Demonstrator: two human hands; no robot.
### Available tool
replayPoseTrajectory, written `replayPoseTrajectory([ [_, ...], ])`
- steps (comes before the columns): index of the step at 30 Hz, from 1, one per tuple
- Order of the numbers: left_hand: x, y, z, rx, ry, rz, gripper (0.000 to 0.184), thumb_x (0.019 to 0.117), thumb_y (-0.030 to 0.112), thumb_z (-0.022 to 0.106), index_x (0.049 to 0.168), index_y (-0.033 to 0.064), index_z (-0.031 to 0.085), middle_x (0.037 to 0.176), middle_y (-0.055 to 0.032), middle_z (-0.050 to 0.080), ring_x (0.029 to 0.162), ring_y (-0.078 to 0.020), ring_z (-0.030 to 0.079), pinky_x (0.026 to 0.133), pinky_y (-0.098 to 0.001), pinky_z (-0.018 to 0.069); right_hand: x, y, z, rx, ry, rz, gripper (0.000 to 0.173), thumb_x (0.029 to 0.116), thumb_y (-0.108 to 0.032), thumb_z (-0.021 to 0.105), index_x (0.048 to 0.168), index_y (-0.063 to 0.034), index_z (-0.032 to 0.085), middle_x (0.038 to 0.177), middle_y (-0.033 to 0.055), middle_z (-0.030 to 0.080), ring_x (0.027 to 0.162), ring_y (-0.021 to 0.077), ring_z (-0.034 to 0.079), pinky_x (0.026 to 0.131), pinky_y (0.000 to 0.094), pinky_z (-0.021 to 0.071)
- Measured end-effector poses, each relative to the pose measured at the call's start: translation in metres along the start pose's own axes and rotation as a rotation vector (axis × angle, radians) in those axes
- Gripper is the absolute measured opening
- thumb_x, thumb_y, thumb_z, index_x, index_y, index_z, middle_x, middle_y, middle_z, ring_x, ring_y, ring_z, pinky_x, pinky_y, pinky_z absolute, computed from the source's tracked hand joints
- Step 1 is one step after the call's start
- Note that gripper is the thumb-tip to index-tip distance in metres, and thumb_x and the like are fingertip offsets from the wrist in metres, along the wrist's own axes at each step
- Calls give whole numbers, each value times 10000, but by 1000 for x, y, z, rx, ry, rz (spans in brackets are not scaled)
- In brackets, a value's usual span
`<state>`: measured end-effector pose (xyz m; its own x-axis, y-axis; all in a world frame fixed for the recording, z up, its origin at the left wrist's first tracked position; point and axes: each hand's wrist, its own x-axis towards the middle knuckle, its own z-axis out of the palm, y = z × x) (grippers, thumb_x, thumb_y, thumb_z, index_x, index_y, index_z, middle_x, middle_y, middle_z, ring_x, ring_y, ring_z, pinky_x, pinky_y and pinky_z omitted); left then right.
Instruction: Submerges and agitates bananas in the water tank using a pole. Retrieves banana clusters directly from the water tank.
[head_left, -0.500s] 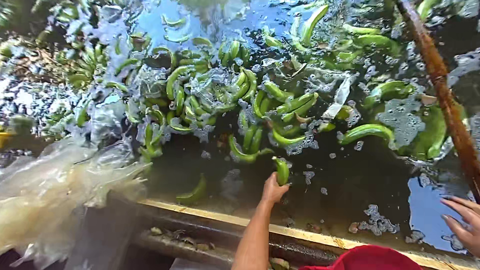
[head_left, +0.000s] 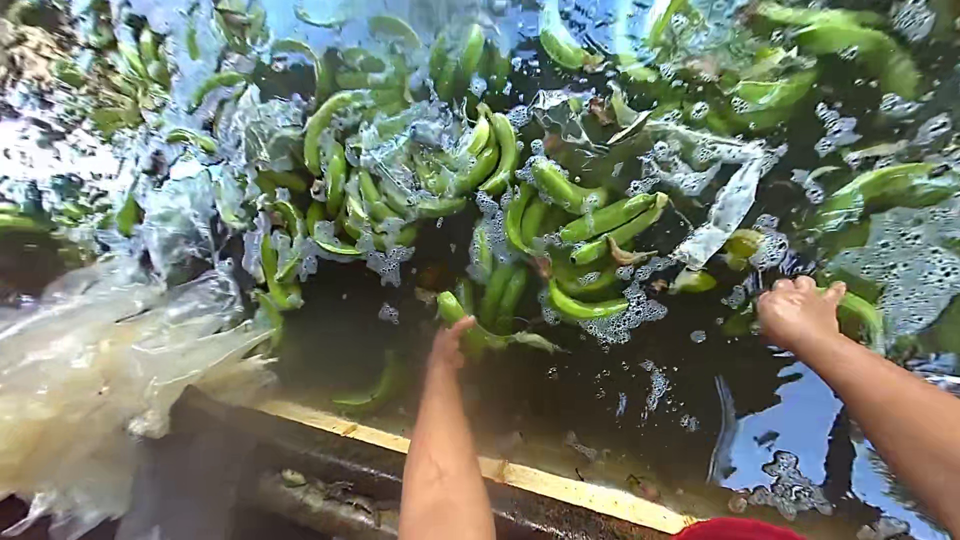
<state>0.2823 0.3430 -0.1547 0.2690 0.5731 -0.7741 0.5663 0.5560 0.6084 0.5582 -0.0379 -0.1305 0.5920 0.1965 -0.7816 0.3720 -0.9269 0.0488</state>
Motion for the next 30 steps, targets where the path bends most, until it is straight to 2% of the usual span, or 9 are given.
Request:
replayPoseTrajectory([
  [2, -2, -10, -13, 4, -62, 63, 360, 957, 49, 570, 1301, -2, 479, 985, -89, 645, 841, -147, 653, 778, -352, 576, -9, -1, 11, 27, -85, -81, 466, 882, -36, 752, 1277, 161, 604, 1405, 424, 482, 1428, 608, 292, 1108, 818, 130],
  [5, -3, -16, -42, -28, -203, 223, 434, 666, 189, 779, 1039, 101, 576, 836, 42, 689, 757, -61, 677, 717, -278, 598, -31, -1, 23, 220, -109, -399, 505, 759, -81, 879, 1201, 74, 691, 1246, 393, 592, 1247, 642, 459, 973, 823, 326],
  [8, -4, 1, -63, -21, -364, 330, 533, 511, 410, 935, 938, 221, 679, 826, 113, 711, 751, -10, 676, 698, -223, 589, -61, -39, 23, 594, -239, -656, 472, 770, -43, 840, 1201, 65, 683, 1201, 294, 652, 1140, 442, 600, 1003, 604, 455],
  [12, 14, 29, -63, 11, -470, 400, 528, 550, 523, 923, 950, 250, 713, 911, 90, 731, 850, -59, 698, 771, -288, 602, -59, -133, 38, 1053, -552, -749, 487, 793, -151, 734, 1229, 22, 607, 1108, 78, 667, 979, 88, 631, 892, 287, 534],
  [16, 39, 35, -65, -65, -561, 384, 418, 632, 521, 890, 923, 268, 728, 937, 89, 745, 849, -36, 699, 762, -263, 600, -41, -197, 55, 1307, -590, -563, 537, 855, -109, 719, 1336, 35, 528, 1175, 95, 646, 1020, 89, 639, 914, 279, 548],
  [20, 56, 35, -65, -165, -578, 411, 322, 667, 497, 875, 870, 287, 740, 897, 106, 748, 794, -4, 694, 713, -219, 591, -25, -177, 59, 1439, -473, -373, 441, 932, -119, 634, 1333, 22, 518, 1109, 66, 664, 944, 83, 655, 857, 281, 570],
  [23, 69, 42, -67, -222, -672, 477, 334, 733, 519, 833, 973, 294, 774, 990, 100, 759, 897, -38, 710, 806, -261, 600, -11, -156, 59, 1560, -319, -123, 329, 1033, -161, 541, 1314, 7, 511, 977, 43, 684, 843, 82, 670, 788, 290, 587],
  [26, 74, 58, -51, -168, -691, 411, 748, 683, 610, 848, 1299, 228, 666, 1110, 49, 772, 975, -89, 735, 844, -291, 613, -1, -152, 65, 1634, -284, -13, 303, 1085, -168, 461, 1326, 15, 478, 951, 37, 660, 817, 80, 663, 763, 277, 583],
  [30, 93, 56, -14, -42, -663, 261, 1155, 546, 757, 846, 1473, 176, 475, 1119, 36, 743, 923, -96, 725, 774, -305, 623, -5, -170, 92, 1728, -595, -170, 586, 1095, -429, 282, 1474, 10, 371, 1290, 144, 654, 1115, 233, 679, 907, 409, 586],
])
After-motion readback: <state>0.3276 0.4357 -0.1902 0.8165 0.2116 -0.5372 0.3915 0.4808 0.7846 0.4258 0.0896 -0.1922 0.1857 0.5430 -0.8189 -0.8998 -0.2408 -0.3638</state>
